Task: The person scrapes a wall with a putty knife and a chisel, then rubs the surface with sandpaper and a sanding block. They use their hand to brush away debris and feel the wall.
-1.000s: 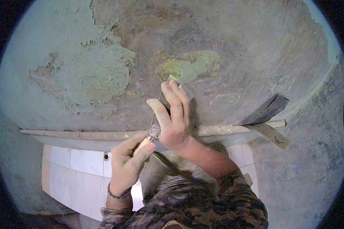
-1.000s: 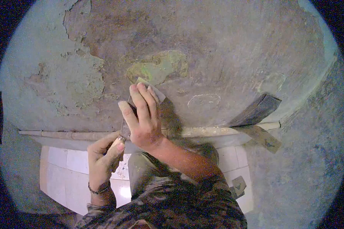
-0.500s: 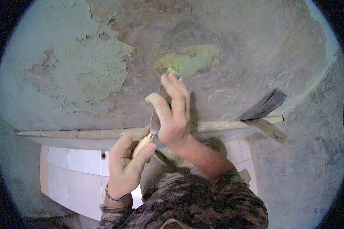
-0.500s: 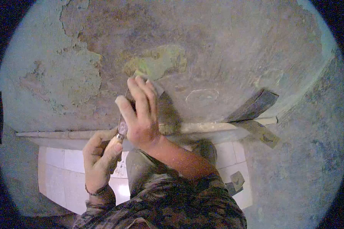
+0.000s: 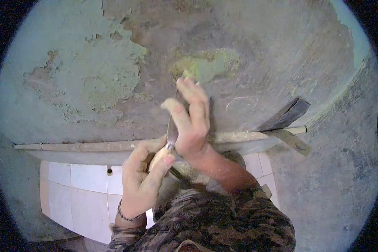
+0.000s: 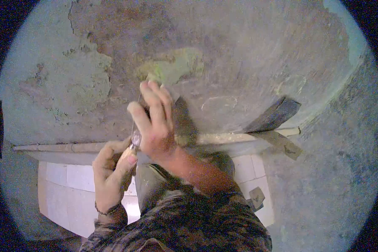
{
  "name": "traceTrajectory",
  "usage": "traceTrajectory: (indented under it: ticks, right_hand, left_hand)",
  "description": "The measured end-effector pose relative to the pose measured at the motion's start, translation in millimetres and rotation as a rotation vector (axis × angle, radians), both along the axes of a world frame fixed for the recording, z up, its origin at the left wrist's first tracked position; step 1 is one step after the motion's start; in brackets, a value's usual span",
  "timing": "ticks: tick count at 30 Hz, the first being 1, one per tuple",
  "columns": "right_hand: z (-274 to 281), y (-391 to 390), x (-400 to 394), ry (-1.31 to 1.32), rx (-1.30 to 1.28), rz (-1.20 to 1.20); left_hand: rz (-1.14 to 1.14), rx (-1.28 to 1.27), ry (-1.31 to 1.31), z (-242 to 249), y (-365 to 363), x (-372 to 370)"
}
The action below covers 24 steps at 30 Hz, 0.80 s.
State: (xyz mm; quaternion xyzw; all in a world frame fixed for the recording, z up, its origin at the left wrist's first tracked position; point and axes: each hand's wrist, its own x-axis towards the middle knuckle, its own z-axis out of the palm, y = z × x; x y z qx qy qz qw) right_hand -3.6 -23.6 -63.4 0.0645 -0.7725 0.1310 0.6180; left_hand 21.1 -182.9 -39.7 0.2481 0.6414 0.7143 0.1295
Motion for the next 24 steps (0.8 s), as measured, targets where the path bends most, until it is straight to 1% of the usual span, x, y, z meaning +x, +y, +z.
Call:
traceTrajectory:
  ticks: [1, 3, 4, 6, 7, 10, 11, 12, 14, 16, 20, 22, 24]
  right_hand:
    - [-6.3, 0.8, -3.9, 0.007, 0.017, 0.024]
    - [8.2, 4.8, -3.5, 0.032, 0.018, 0.007]
    - [13.2, 6.4, -1.5, 0.041, 0.013, -0.01]
    - [12.5, 5.3, 0.5, 0.066, 0.002, -0.009]
    - [7.7, 2.9, 2.0, 0.032, 0.008, 0.005]
    - [2.8, 4.0, -4.6, 0.02, 0.015, 0.042]
    - [9.1, 7.8, -5.6, 0.067, 0.036, 0.0]
    - [14.1, 9.8, -5.5, 0.109, 0.054, -0.042]
    - [13.1, 6.1, -2.2, 0.096, 0.041, -0.038]
    - [2.7, 2.1, -5.0, 0.035, 0.059, -0.001]
    - [19.4, 5.0, -6.5, 0.096, 0.041, -0.022]
    - [15.5, 1.6, -3.0, 0.081, 0.045, -0.042]
    - [0.6, -1.7, -4.3, 0.005, 0.032, 0.057]
  left_hand:
    - [0.001, 0.008, 0.014, -2.6, 2.8, -4.9]
    - [-0.016, -0.018, 0.075, -11.9, 5.0, -11.7]
    - [-0.015, -0.021, 0.062, -10.4, 7.3, -9.4]
    - [-0.024, 0.056, 0.026, 4.2, 12.9, -4.6]
    - [-0.085, -0.012, -0.036, 7.5, 1.2, -2.4]
    - [-0.036, 0.062, -0.059, -6.3, 6.0, -1.8]
    - [-0.041, 0.037, -0.012, -6.8, 8.6, -6.1]
    - [-0.041, 0.031, -0.025, -3.5, 9.1, -5.7]
    - [-0.072, 0.038, -0.093, 9.4, 7.0, -1.9]
    - [-0.074, 0.033, -0.067, 5.1, 1.3, -1.7]
    - [-0.078, 0.032, -0.11, 2.6, 1.5, -3.4]
    - [-0.048, 0.043, -0.082, 8.3, 3.6, -0.2]
    - [-0.073, 0.039, -0.073, 0.9, 0.5, -3.5]
